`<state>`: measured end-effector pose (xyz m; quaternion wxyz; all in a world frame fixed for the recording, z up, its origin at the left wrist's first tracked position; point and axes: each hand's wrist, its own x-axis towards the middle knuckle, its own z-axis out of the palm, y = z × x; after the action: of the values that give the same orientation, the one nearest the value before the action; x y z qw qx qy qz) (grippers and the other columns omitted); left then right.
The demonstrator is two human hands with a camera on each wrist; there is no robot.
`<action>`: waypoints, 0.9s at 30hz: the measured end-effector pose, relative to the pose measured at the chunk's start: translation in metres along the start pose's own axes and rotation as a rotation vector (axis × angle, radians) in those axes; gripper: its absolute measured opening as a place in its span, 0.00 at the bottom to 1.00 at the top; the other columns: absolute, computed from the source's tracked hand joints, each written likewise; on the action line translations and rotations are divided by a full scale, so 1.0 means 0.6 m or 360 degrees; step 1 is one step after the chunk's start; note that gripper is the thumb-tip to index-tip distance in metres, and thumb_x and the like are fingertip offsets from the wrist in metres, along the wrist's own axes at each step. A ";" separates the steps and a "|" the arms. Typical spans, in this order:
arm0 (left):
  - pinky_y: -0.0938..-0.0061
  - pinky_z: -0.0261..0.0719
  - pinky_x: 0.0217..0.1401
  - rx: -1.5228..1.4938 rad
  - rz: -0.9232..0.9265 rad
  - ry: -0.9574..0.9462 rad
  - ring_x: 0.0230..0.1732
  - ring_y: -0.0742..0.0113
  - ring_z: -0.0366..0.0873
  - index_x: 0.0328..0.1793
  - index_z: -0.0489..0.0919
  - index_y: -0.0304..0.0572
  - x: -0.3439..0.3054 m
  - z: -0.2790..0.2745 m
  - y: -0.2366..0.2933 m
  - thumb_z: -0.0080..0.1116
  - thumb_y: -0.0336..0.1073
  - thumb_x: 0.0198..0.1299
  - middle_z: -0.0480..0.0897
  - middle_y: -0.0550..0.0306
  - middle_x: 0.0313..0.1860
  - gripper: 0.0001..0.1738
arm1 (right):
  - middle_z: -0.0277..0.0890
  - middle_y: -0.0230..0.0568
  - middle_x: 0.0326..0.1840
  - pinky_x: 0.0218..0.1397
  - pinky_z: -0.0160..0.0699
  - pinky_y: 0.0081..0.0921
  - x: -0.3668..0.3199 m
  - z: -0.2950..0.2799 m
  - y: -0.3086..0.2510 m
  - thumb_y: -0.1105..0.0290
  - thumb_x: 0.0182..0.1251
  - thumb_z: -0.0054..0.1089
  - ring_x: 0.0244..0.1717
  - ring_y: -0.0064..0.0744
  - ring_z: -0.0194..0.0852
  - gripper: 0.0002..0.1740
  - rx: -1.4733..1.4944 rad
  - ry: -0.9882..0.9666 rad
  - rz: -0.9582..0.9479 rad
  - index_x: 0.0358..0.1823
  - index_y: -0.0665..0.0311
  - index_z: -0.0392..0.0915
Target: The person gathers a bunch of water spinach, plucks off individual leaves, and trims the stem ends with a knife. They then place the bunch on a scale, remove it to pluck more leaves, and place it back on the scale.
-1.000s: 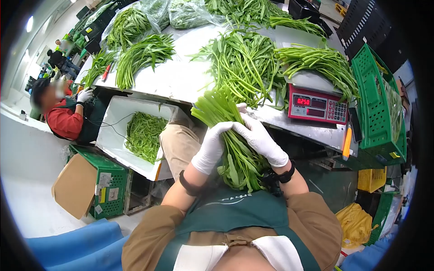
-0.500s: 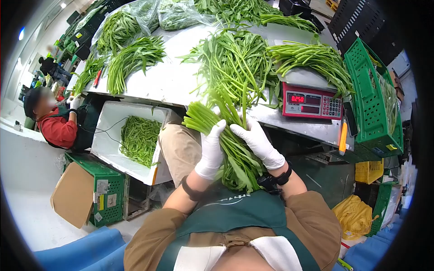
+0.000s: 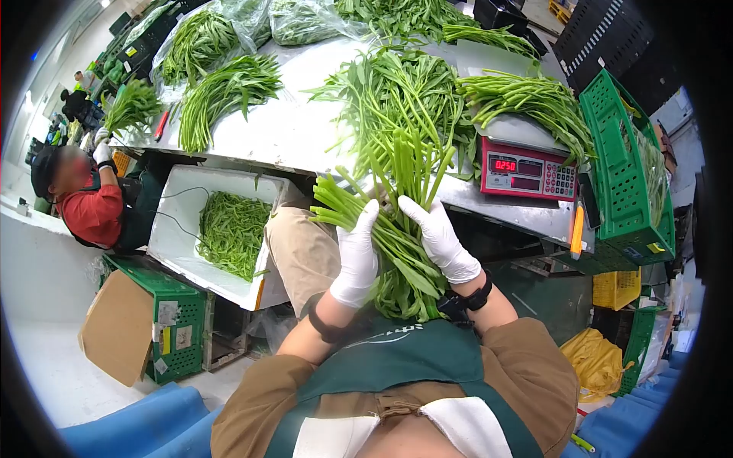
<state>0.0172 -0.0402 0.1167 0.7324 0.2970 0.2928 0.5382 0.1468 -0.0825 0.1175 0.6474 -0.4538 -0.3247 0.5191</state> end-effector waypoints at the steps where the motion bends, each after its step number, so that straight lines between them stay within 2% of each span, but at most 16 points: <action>1: 0.73 0.79 0.56 -0.0006 0.0006 0.0035 0.53 0.71 0.79 0.66 0.74 0.42 -0.005 0.002 0.001 0.63 0.30 0.66 0.80 0.60 0.56 0.22 | 0.77 0.35 0.60 0.66 0.69 0.25 -0.001 0.002 -0.001 0.68 0.72 0.62 0.58 0.23 0.73 0.25 0.0033 -0.0030 0.0019 0.67 0.66 0.71; 3: 0.73 0.79 0.56 0.0019 0.0026 0.0025 0.53 0.71 0.79 0.66 0.74 0.42 -0.007 -0.001 0.002 0.63 0.30 0.66 0.80 0.60 0.56 0.22 | 0.77 0.35 0.60 0.65 0.70 0.25 -0.005 0.013 -0.013 0.69 0.71 0.63 0.58 0.22 0.73 0.24 0.0100 -0.0088 0.0056 0.66 0.65 0.71; 6: 0.73 0.79 0.55 0.0086 0.0037 -0.0072 0.53 0.72 0.79 0.65 0.74 0.41 -0.010 -0.010 0.001 0.62 0.30 0.66 0.81 0.60 0.56 0.22 | 0.77 0.34 0.59 0.63 0.72 0.24 -0.013 0.030 -0.025 0.71 0.71 0.64 0.56 0.22 0.74 0.25 -0.0150 -0.0194 0.0070 0.67 0.64 0.71; 8: 0.74 0.79 0.55 0.0095 0.0001 -0.0096 0.53 0.72 0.79 0.65 0.74 0.40 -0.016 -0.015 0.004 0.62 0.30 0.66 0.81 0.60 0.55 0.22 | 0.79 0.31 0.54 0.61 0.74 0.23 -0.015 0.040 -0.030 0.71 0.70 0.66 0.53 0.20 0.75 0.21 -0.0094 -0.0194 0.0101 0.62 0.64 0.75; 13: 0.69 0.69 0.69 0.0218 0.0251 -0.0235 0.64 0.66 0.73 0.75 0.67 0.34 -0.029 -0.003 0.020 0.52 0.36 0.71 0.73 0.51 0.68 0.28 | 0.81 0.32 0.51 0.58 0.74 0.22 -0.021 0.044 -0.029 0.69 0.69 0.67 0.52 0.20 0.76 0.20 0.0005 -0.0112 0.0210 0.60 0.66 0.78; 16: 0.69 0.68 0.70 0.0351 0.0420 -0.0267 0.65 0.65 0.73 0.72 0.69 0.32 -0.026 -0.004 0.024 0.51 0.36 0.71 0.73 0.50 0.69 0.26 | 0.81 0.30 0.51 0.57 0.75 0.21 -0.020 0.047 -0.023 0.68 0.72 0.65 0.51 0.18 0.76 0.17 0.0029 -0.0073 0.0085 0.59 0.64 0.79; 19: 0.66 0.68 0.70 0.0228 0.0421 -0.0244 0.65 0.62 0.73 0.67 0.72 0.29 -0.038 0.008 0.035 0.51 0.32 0.70 0.74 0.46 0.68 0.22 | 0.83 0.32 0.46 0.56 0.75 0.23 -0.016 0.036 -0.009 0.66 0.73 0.63 0.48 0.20 0.77 0.14 0.0060 -0.0050 -0.0029 0.54 0.64 0.79; 21: 0.67 0.71 0.66 0.0491 0.0589 -0.0307 0.60 0.61 0.76 0.64 0.73 0.30 -0.036 -0.007 0.039 0.50 0.32 0.71 0.77 0.46 0.64 0.19 | 0.83 0.34 0.42 0.55 0.75 0.25 -0.007 0.028 -0.009 0.64 0.74 0.62 0.46 0.24 0.78 0.14 0.0064 0.0063 -0.0209 0.52 0.65 0.78; 22: 0.67 0.73 0.64 0.0618 0.0670 -0.0351 0.57 0.61 0.78 0.63 0.74 0.30 -0.037 -0.010 0.040 0.49 0.31 0.71 0.78 0.46 0.62 0.17 | 0.79 0.33 0.38 0.53 0.74 0.25 -0.006 0.023 -0.017 0.63 0.74 0.61 0.43 0.25 0.77 0.15 0.0168 0.0107 -0.0173 0.53 0.66 0.77; 23: 0.69 0.75 0.58 0.0419 0.0375 -0.0208 0.49 0.62 0.80 0.58 0.76 0.32 -0.060 -0.010 0.041 0.48 0.31 0.73 0.81 0.48 0.52 0.14 | 0.77 0.32 0.36 0.51 0.74 0.25 0.002 0.013 -0.019 0.63 0.75 0.61 0.41 0.25 0.76 0.15 0.0231 0.0109 -0.0266 0.54 0.66 0.76; 24: 0.70 0.77 0.53 0.0056 0.0284 -0.0586 0.45 0.65 0.78 0.52 0.78 0.34 -0.069 0.002 0.062 0.47 0.31 0.73 0.81 0.50 0.44 0.11 | 0.75 0.31 0.35 0.49 0.73 0.25 0.010 0.000 -0.024 0.63 0.75 0.60 0.40 0.25 0.75 0.15 0.0286 0.0118 -0.0373 0.54 0.66 0.76; 25: 0.70 0.77 0.50 0.0005 0.0170 -0.0648 0.41 0.68 0.78 0.49 0.79 0.36 -0.083 0.009 0.075 0.49 0.34 0.74 0.80 0.52 0.39 0.11 | 0.71 0.30 0.34 0.46 0.72 0.24 0.009 -0.008 -0.048 0.64 0.76 0.59 0.38 0.24 0.73 0.15 0.0346 0.0100 -0.0401 0.55 0.67 0.75; 26: 0.69 0.79 0.48 0.0145 0.0189 -0.0883 0.37 0.68 0.78 0.48 0.79 0.35 -0.086 0.006 0.093 0.51 0.37 0.73 0.81 0.54 0.36 0.12 | 0.71 0.30 0.32 0.46 0.73 0.25 0.009 -0.026 -0.065 0.64 0.77 0.58 0.37 0.25 0.73 0.15 0.0430 0.0104 -0.0400 0.54 0.68 0.74; 27: 0.67 0.80 0.47 0.0221 0.0128 -0.1025 0.32 0.66 0.78 0.42 0.80 0.35 -0.087 0.008 0.112 0.54 0.40 0.71 0.81 0.54 0.31 0.14 | 0.71 0.30 0.31 0.46 0.74 0.25 0.005 -0.043 -0.094 0.64 0.77 0.57 0.36 0.25 0.73 0.15 0.0433 0.0165 -0.0455 0.54 0.68 0.74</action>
<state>-0.0337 -0.0745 0.1761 0.7435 0.5125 0.0702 0.4239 0.1917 -0.0891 0.1596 0.7858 -0.3376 -0.2787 0.4369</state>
